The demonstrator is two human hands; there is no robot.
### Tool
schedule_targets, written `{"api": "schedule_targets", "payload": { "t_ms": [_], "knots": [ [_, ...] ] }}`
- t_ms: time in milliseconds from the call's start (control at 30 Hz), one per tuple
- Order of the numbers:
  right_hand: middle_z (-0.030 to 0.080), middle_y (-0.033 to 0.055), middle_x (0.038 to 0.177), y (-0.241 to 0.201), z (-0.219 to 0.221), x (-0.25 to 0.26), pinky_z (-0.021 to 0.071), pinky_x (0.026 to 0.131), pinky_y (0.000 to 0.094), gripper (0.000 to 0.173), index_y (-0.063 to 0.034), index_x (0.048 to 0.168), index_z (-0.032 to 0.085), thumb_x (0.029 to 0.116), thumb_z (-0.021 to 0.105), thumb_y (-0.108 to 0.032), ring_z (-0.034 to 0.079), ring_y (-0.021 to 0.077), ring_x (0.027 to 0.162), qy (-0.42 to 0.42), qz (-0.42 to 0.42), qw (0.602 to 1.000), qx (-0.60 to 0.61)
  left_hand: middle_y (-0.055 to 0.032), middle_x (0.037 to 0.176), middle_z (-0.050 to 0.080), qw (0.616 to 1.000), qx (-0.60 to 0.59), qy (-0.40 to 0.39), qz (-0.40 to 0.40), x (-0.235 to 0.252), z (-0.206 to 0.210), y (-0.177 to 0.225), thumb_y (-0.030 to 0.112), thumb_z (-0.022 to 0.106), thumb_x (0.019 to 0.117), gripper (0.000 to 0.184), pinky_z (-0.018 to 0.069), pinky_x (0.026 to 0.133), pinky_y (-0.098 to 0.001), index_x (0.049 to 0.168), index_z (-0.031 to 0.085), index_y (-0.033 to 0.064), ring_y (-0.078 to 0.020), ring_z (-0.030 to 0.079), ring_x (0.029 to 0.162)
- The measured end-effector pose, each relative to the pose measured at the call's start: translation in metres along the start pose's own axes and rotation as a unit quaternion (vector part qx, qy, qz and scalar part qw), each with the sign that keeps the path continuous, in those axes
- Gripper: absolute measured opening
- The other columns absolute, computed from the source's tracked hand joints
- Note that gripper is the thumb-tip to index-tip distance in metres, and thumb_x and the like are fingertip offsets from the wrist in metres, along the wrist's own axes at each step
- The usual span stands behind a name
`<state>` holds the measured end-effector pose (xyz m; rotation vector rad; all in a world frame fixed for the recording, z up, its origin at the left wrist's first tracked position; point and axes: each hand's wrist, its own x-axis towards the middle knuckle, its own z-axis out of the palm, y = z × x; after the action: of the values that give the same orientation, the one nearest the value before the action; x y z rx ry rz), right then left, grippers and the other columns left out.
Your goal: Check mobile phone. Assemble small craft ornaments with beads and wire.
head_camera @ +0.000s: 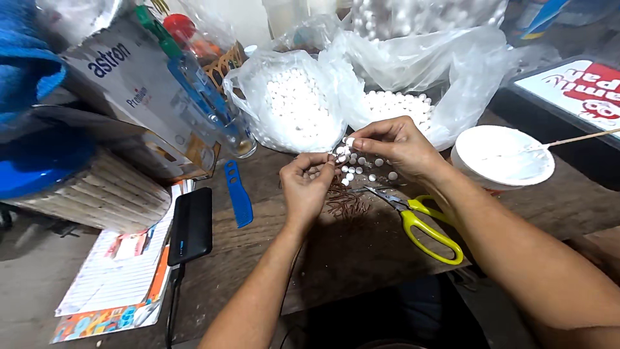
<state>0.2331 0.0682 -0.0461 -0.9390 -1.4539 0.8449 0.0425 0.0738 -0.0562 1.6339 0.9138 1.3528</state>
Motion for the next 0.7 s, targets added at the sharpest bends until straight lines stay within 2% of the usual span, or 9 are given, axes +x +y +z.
{"api": "schedule_targets", "payload": {
  "t_ms": [67, 267, 433, 700],
  "knots": [
    [0.071, -0.0083, 0.081, 0.0006, 0.0012, -0.0003, 0.0550, 0.067, 0.0146, 0.011, -0.0063, 0.095, 0.074, 0.0926, 0.065, 0.000, 0.064, -0.0036, 0.071, 0.001, 0.010, 1.000, 0.013, -0.0030, 0.093, 0.069, 1.000, -0.003, -0.002, 0.015, 0.0004, 0.0001, -0.0023, -0.011, 0.065, 0.0881, 0.010, 0.0578, 0.070, -0.0172, 0.090, 0.071, -0.0033, -0.0011, 0.067, 0.077],
    [0.074, -0.0055, 0.088, 0.0024, 0.0024, -0.0010, 0.0564, 0.075, 0.0153, 0.015, -0.0030, 0.100, 0.075, 0.0914, 0.065, 0.004, 0.067, -0.0031, 0.078, -0.009, 0.009, 1.000, 0.020, -0.0031, 0.095, 0.066, 1.000, 0.006, -0.015, 0.012, 0.0000, 0.0006, -0.0010, -0.011, 0.063, 0.0889, 0.010, 0.0564, 0.073, -0.0159, 0.088, 0.069, -0.0028, -0.0001, 0.065, 0.081],
    [0.075, -0.0045, 0.091, 0.0043, 0.0024, -0.0008, 0.0567, 0.076, 0.0156, 0.018, -0.0015, 0.104, 0.075, 0.0910, 0.064, 0.005, 0.067, -0.0027, 0.079, -0.014, 0.012, 1.000, 0.025, -0.0025, 0.095, 0.065, 1.000, 0.006, -0.014, 0.002, -0.0001, 0.0010, 0.0002, -0.011, 0.064, 0.0870, 0.010, 0.0553, 0.071, -0.0151, 0.086, 0.067, -0.0019, 0.0006, 0.064, 0.081],
    [0.076, -0.0023, 0.093, 0.0046, 0.0021, -0.0011, 0.0575, 0.078, 0.0161, 0.019, -0.0004, 0.104, 0.075, 0.0899, 0.064, 0.007, 0.069, -0.0018, 0.082, -0.019, 0.008, 1.000, 0.023, -0.0036, 0.094, 0.065, 0.999, 0.019, -0.001, 0.041, -0.0007, 0.0016, -0.0035, -0.010, 0.064, 0.0858, 0.008, 0.0549, 0.068, -0.0131, 0.089, 0.069, -0.0041, 0.0023, 0.063, 0.076]
  ]
}}
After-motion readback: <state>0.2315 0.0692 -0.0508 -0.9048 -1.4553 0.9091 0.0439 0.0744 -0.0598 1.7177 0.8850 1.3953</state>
